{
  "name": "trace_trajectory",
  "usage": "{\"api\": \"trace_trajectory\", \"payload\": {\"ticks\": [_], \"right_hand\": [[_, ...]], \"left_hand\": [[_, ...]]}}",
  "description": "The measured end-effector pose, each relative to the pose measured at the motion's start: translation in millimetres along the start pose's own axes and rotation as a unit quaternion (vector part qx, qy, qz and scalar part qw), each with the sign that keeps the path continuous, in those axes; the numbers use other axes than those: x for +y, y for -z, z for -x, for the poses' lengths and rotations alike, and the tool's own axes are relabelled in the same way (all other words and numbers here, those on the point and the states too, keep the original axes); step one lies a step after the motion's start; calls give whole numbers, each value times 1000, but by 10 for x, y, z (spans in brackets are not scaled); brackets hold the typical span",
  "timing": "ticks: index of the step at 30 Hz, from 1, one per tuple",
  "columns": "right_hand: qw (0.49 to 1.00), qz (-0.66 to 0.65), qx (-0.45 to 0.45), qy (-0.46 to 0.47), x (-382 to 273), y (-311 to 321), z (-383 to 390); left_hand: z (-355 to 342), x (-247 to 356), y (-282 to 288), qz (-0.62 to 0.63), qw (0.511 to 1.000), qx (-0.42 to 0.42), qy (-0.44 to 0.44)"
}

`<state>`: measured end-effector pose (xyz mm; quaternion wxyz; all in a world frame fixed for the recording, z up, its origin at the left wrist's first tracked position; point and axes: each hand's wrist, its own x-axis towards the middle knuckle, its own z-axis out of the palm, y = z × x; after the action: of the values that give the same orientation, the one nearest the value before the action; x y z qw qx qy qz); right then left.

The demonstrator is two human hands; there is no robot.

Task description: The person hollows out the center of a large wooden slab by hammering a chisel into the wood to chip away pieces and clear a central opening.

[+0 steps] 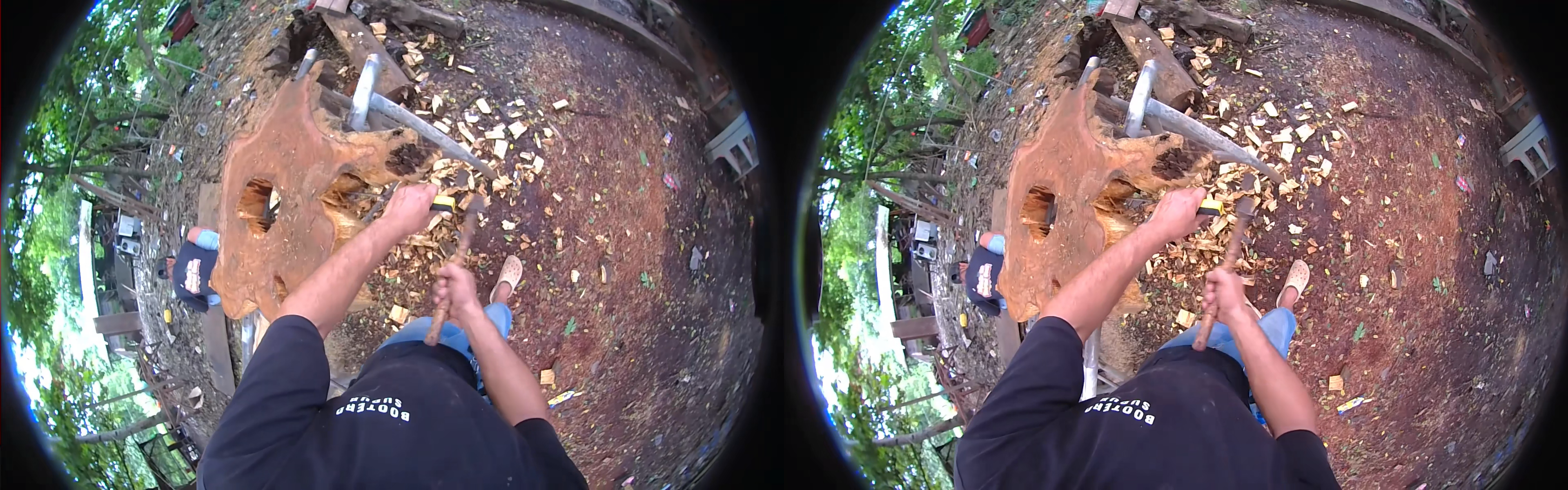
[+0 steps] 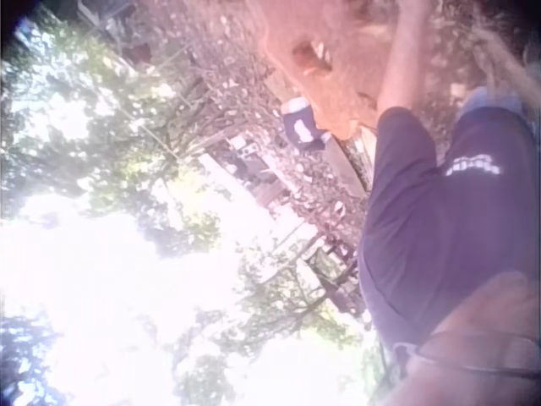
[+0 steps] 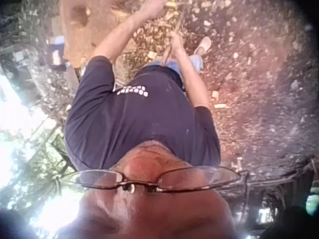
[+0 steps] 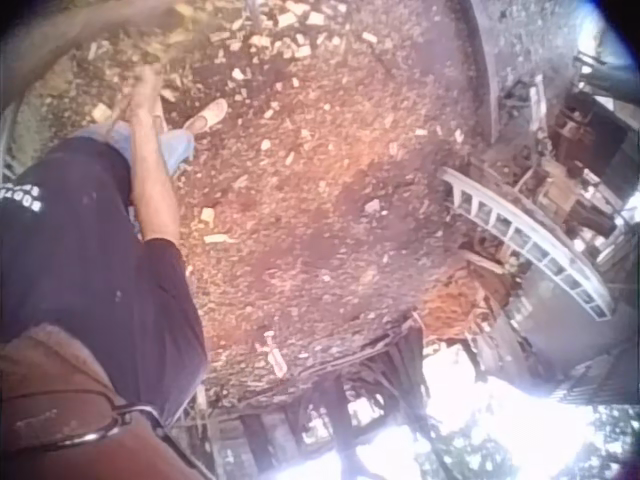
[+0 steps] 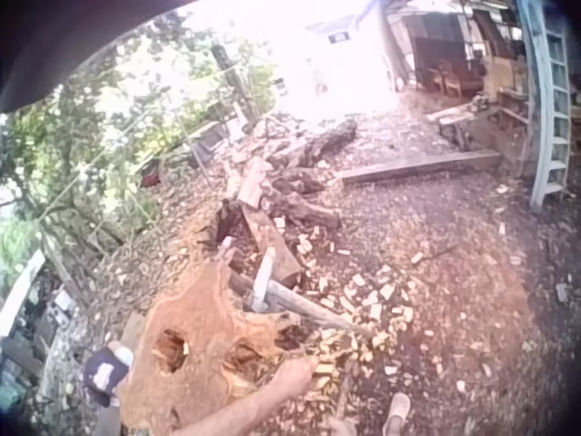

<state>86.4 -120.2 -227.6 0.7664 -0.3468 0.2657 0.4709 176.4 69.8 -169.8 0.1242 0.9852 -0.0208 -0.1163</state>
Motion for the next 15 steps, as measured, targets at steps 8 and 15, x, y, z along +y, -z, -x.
{"api": "trace_trajectory", "payload": {"ticks": [8,15], "right_hand": [[999,-13,-33,31,-10,-138,149],[991,99,9,90,251,-241,13]], "left_hand": [[136,-199,-71,-5,1000,8,5],[-35,-172,-17,-33,997,-42,58]]}}
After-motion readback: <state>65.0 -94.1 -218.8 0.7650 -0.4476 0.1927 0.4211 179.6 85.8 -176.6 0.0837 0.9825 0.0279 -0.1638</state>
